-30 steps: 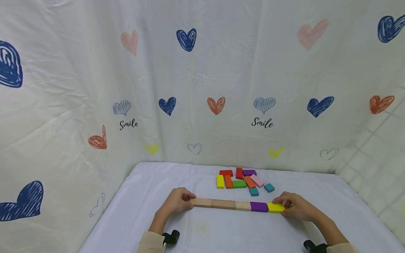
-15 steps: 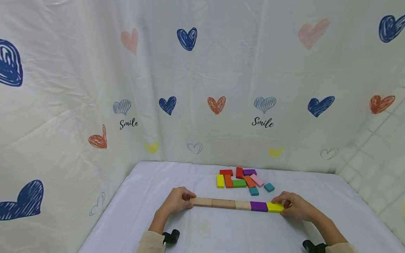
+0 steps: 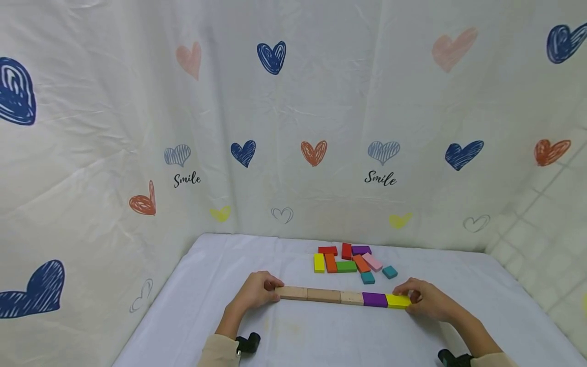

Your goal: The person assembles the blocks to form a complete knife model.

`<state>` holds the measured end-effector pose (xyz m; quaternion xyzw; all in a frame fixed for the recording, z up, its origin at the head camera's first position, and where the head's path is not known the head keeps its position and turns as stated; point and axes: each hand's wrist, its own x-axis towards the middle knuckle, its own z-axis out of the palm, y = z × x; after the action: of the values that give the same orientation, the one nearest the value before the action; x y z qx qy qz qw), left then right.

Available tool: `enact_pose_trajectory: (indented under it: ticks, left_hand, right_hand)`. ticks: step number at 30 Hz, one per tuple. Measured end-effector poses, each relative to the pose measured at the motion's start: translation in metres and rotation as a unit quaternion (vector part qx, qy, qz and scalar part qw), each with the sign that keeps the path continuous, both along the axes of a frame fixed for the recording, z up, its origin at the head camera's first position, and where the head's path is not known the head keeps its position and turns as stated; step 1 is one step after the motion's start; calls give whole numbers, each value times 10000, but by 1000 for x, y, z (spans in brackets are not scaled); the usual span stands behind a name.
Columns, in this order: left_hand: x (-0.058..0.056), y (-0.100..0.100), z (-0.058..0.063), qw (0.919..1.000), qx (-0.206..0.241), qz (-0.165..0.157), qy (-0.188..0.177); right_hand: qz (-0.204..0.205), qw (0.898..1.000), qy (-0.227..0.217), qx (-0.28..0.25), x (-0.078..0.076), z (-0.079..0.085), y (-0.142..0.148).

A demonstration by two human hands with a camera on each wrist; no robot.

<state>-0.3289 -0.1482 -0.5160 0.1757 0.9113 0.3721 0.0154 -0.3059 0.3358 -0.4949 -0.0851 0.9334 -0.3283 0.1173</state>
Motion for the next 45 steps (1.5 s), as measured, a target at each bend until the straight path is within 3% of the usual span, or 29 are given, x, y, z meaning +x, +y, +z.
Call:
enact_pose_trajectory:
  ticks: [6, 12, 18, 26, 33, 45]
  left_hand:
    - [-1, -1, -2, 10000, 30, 10, -35]
    - [0, -1, -3, 10000, 88, -8, -24]
    - [1, -2, -2, 9999, 101, 4, -58]
    - [2, -4, -2, 9998, 192, 21, -76]
    - [2, -4, -3, 9998, 172, -5, -29]
    - [3, 0, -1, 9999, 144, 1, -41]
  right_hand:
    - [87, 10000, -19, -44, -1, 2, 0]
    - [597, 9977, -82, -311, -2, 17, 7]
    - [955, 9945, 325, -293, -10, 36, -3]
    - [430, 9945, 881, -371, -28, 46, -40]
    - [268, 9897, 1272, -606, -45, 38, -73]
    - [165, 9972, 712, -183, -68, 8, -102]
